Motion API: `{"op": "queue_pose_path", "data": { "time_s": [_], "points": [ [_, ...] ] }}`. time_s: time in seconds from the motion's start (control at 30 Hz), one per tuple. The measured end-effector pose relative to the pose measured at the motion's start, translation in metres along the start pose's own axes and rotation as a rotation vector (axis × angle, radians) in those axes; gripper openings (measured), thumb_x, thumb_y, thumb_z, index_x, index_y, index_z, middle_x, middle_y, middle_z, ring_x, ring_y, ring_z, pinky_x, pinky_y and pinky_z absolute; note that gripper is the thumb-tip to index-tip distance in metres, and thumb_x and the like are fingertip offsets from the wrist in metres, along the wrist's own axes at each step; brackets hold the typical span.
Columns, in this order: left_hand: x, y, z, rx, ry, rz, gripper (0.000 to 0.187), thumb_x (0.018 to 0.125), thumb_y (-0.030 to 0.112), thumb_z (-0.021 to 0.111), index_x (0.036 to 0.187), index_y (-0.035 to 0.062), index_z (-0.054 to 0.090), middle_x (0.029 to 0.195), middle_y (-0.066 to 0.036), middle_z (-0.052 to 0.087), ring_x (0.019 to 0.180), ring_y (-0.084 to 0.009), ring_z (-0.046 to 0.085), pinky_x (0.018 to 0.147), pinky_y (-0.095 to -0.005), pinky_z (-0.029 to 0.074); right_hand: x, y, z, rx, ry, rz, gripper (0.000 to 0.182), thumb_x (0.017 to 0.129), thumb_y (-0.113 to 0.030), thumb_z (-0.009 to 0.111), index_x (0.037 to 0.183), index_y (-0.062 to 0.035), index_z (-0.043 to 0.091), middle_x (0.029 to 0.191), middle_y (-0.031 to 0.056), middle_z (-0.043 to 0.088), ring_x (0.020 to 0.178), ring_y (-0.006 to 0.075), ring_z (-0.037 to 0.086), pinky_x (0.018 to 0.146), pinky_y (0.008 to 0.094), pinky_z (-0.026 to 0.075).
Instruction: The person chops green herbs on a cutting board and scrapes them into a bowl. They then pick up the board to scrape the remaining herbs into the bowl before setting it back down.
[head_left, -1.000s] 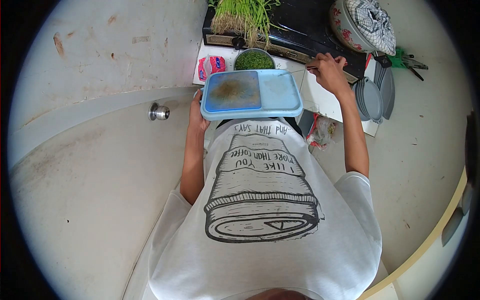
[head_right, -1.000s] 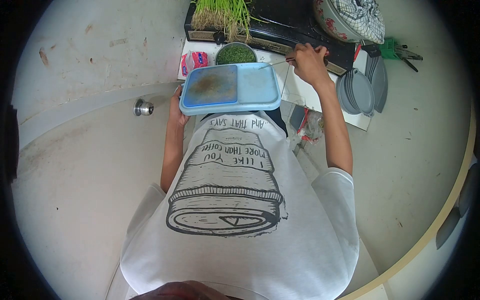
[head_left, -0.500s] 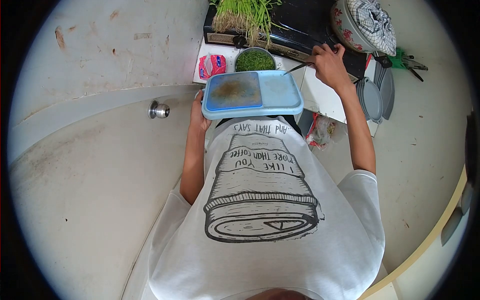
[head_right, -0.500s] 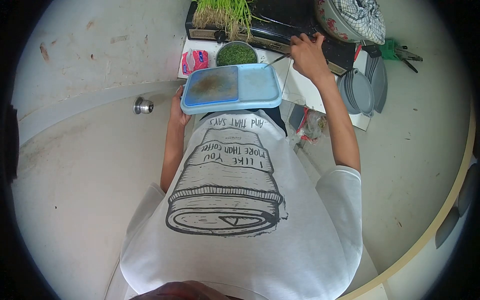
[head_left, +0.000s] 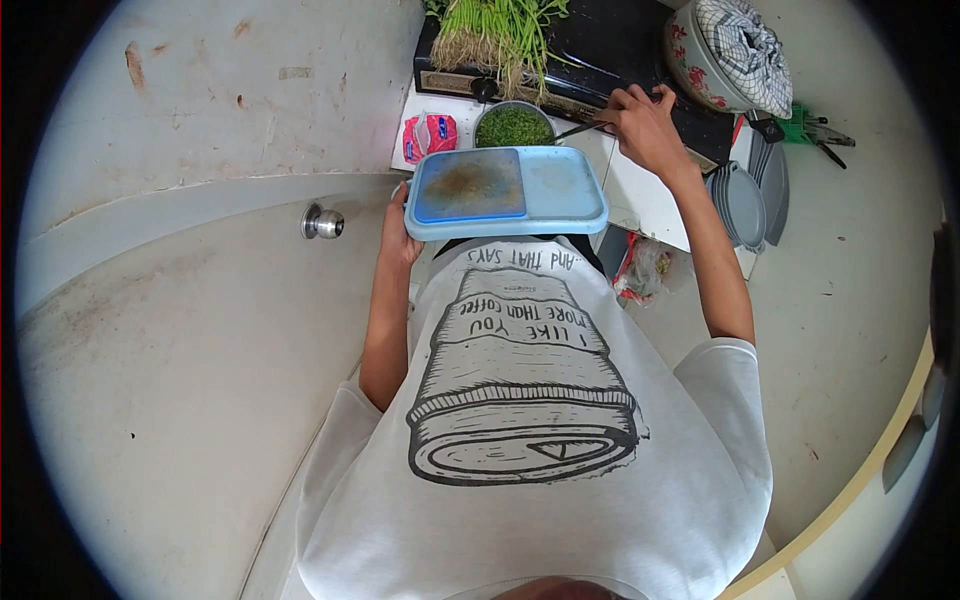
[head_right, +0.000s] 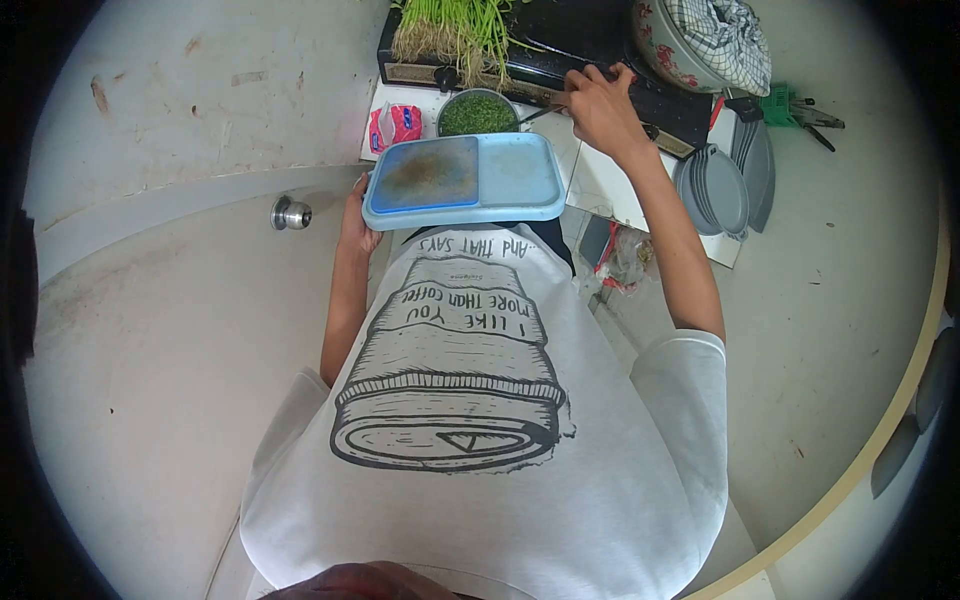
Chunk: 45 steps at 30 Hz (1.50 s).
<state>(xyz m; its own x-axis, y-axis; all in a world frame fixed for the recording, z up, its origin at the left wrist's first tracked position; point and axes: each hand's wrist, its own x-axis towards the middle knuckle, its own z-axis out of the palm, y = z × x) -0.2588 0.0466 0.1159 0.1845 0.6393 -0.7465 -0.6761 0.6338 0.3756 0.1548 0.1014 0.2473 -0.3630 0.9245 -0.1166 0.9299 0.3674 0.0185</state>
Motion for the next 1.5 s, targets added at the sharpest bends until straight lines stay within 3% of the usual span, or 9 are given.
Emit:
{"op": "queue_pose_path", "data": {
  "time_s": [0.2,0.73,0.93,1.03,1.13,1.23,1.27,1.37,1.5],
  "points": [
    [0.005,0.001,-0.009,0.029,-0.047,-0.025,0.045,0.113,0.034,0.039,0.133,-0.0037,0.055,0.125,-0.019,0.069,0.110,-0.0265,0.071,0.099,-0.0402,0.060,-0.005,0.014,0.005,0.026,-0.060,0.002,0.028,0.077,-0.004,0.072,0.100,-0.0187,0.081,0.105,0.0045,0.066,0.111,0.0256,0.059,0.100,0.0619,0.033],
    [-0.008,-0.005,-0.005,0.035,-0.035,-0.027,0.046,0.113,0.035,0.042,0.132,-0.0047,0.055,0.126,-0.020,0.068,0.112,-0.0279,0.070,0.100,-0.0409,0.059,-0.010,-0.007,0.026,0.241,-0.081,0.007,0.025,0.088,-0.010,0.073,0.109,-0.0209,0.080,0.103,0.0021,0.066,0.109,0.0235,0.058,0.093,0.0558,0.031],
    [-0.021,-0.018,-0.015,-0.019,-0.088,-0.055,0.047,0.113,0.035,0.041,0.134,-0.0045,0.056,0.126,-0.020,0.069,0.110,-0.0276,0.071,0.096,-0.0402,0.061,-0.016,-0.013,0.046,0.343,0.150,0.057,0.022,0.093,-0.018,0.072,0.113,-0.0197,0.079,0.104,0.0016,0.066,0.109,0.0216,0.058,0.093,0.0540,0.029],
    [-0.037,-0.030,-0.014,-0.030,-0.036,0.000,0.047,0.113,0.035,0.041,0.134,-0.0040,0.056,0.125,-0.020,0.069,0.107,-0.0273,0.072,0.093,-0.0402,0.063,-0.027,-0.005,0.061,0.417,0.210,0.196,0.023,0.096,-0.021,0.071,0.118,-0.0166,0.076,0.105,0.0049,0.068,0.104,0.0239,0.063,0.093,0.0515,0.038],
    [-0.047,-0.047,-0.022,-0.034,0.039,0.058,0.046,0.113,0.035,0.041,0.133,-0.0025,0.057,0.125,-0.019,0.069,0.107,-0.0264,0.073,0.091,-0.0404,0.064,-0.045,0.017,0.100,0.752,0.274,0.331,0.025,0.098,-0.022,0.070,0.116,-0.0034,0.071,0.106,0.0165,0.074,0.093,0.0316,0.074,0.083,0.0383,0.057],
    [-0.055,-0.066,-0.032,-0.053,0.039,0.092,0.045,0.113,0.035,0.041,0.133,-0.0013,0.058,0.124,-0.018,0.070,0.106,-0.0257,0.073,0.090,-0.0397,0.064,-0.072,0.032,0.140,0.850,0.201,0.491,0.027,0.099,-0.022,0.069,0.116,-0.0011,0.070,0.107,0.0200,0.075,0.097,0.0314,0.074,0.086,0.0397,0.057],
    [-0.065,-0.071,-0.028,-0.022,0.080,0.087,0.045,0.113,0.035,0.042,0.133,-0.0010,0.058,0.124,-0.017,0.070,0.105,-0.0253,0.074,0.089,-0.0394,0.064,-0.081,0.036,0.156,0.865,0.253,0.474,0.024,0.100,-0.018,0.070,0.115,0.0003,0.068,0.097,0.0161,0.075,0.084,0.0208,0.072,0.077,0.0340,0.055],
    [-0.085,-0.090,-0.024,0.039,0.137,0.068,0.046,0.112,0.038,0.043,0.134,-0.0005,0.058,0.123,-0.016,0.070,0.104,-0.0242,0.074,0.087,-0.0386,0.065,-0.104,0.044,0.200,0.877,0.191,0.532,0.025,0.099,-0.019,0.071,0.115,0.0009,0.068,0.097,0.0155,0.075,0.084,0.0209,0.072,0.078,0.0342,0.055],
    [-0.085,-0.128,-0.043,0.152,0.133,0.048,0.055,0.110,0.048,0.045,0.134,0.0003,0.058,0.121,-0.014,0.071,0.101,-0.0215,0.074,0.083,-0.0367,0.065,-0.112,0.040,0.231,0.953,0.209,0.542,0.025,0.096,-0.014,0.066,0.118,-0.0031,0.068,0.112,0.0188,0.074,0.102,0.0340,0.073,0.090,0.0426,0.056]
  ]
}}
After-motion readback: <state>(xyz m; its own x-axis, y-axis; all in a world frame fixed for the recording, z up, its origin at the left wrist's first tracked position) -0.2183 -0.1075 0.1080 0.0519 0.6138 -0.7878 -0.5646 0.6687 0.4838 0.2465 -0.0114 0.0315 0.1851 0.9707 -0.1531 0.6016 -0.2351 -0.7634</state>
